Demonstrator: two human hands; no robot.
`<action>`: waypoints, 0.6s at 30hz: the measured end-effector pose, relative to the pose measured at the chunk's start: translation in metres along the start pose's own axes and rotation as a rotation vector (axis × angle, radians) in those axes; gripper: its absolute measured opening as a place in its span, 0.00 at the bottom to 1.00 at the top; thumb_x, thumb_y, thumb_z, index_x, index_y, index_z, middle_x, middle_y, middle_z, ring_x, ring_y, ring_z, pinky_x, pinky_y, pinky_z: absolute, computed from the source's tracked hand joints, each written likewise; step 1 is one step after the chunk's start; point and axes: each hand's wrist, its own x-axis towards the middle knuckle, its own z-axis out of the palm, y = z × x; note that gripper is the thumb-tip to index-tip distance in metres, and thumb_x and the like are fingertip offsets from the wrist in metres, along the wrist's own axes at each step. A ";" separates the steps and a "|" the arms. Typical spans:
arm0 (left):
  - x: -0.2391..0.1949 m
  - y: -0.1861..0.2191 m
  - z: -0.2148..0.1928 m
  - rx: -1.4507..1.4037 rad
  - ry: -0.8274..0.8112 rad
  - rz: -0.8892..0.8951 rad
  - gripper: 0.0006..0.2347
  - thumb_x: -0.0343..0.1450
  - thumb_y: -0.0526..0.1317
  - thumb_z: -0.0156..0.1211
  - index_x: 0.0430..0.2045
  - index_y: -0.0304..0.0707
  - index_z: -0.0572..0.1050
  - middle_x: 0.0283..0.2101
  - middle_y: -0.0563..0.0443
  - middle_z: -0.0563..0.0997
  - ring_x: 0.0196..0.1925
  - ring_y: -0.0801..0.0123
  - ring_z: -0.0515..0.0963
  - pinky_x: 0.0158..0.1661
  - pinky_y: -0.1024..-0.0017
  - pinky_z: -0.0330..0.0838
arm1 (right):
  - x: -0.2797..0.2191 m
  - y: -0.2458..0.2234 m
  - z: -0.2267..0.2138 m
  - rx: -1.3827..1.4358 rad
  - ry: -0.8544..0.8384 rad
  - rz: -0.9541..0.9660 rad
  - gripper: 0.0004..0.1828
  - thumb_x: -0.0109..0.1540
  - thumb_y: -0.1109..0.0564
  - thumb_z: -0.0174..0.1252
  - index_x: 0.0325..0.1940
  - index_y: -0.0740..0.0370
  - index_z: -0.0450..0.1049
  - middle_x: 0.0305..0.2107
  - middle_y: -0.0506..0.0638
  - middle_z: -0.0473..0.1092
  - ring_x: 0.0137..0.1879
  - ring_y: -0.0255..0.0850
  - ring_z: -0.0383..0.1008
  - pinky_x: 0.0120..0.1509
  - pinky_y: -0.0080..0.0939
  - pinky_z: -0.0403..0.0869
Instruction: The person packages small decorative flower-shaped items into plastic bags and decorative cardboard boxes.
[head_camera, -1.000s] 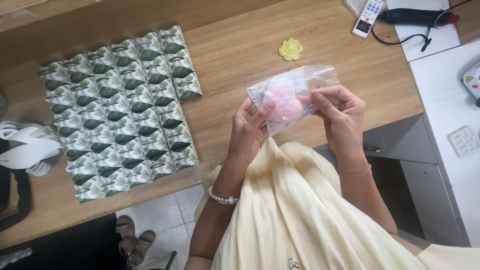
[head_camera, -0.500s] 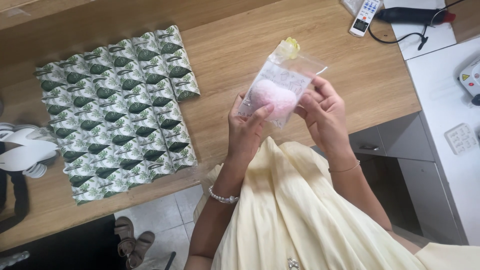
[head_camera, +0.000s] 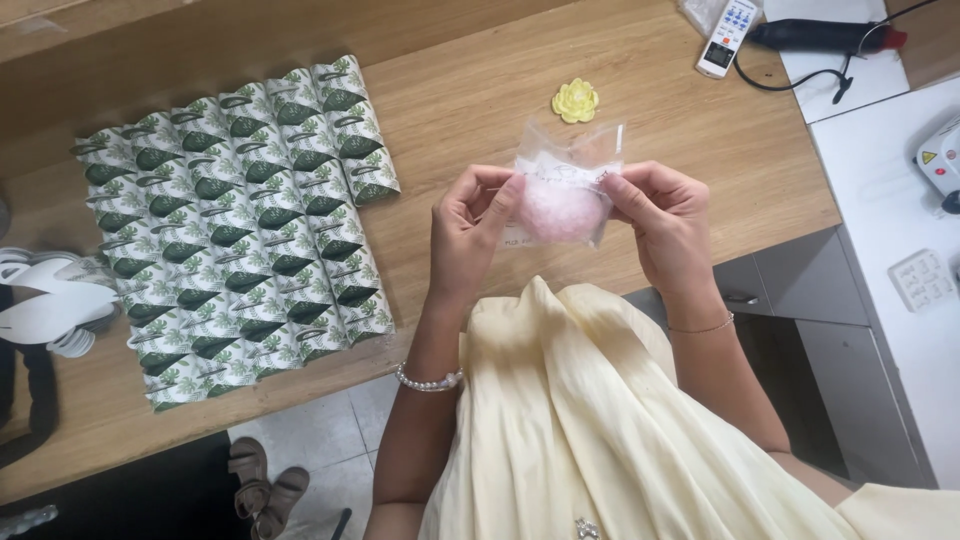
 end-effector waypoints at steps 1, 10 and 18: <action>0.000 -0.002 0.001 0.000 -0.003 0.002 0.06 0.77 0.37 0.62 0.41 0.30 0.77 0.39 0.54 0.82 0.42 0.81 0.80 0.44 0.80 0.75 | 0.000 -0.002 0.000 0.000 0.001 -0.003 0.05 0.69 0.63 0.61 0.46 0.70 0.78 0.38 0.53 0.78 0.42 0.36 0.79 0.48 0.37 0.81; -0.006 -0.015 0.012 -0.058 0.162 0.036 0.05 0.78 0.37 0.61 0.38 0.32 0.75 0.34 0.57 0.78 0.35 0.84 0.73 0.36 0.84 0.66 | 0.006 0.000 0.006 0.098 0.123 -0.065 0.05 0.69 0.65 0.61 0.45 0.72 0.79 0.36 0.54 0.78 0.41 0.35 0.79 0.48 0.35 0.81; 0.000 0.036 0.017 0.370 -0.068 0.318 0.28 0.75 0.41 0.65 0.67 0.36 0.57 0.37 0.50 0.82 0.45 0.74 0.85 0.51 0.74 0.79 | 0.003 -0.003 0.003 0.069 0.131 -0.016 0.05 0.68 0.66 0.61 0.45 0.73 0.79 0.36 0.54 0.78 0.40 0.35 0.79 0.46 0.34 0.80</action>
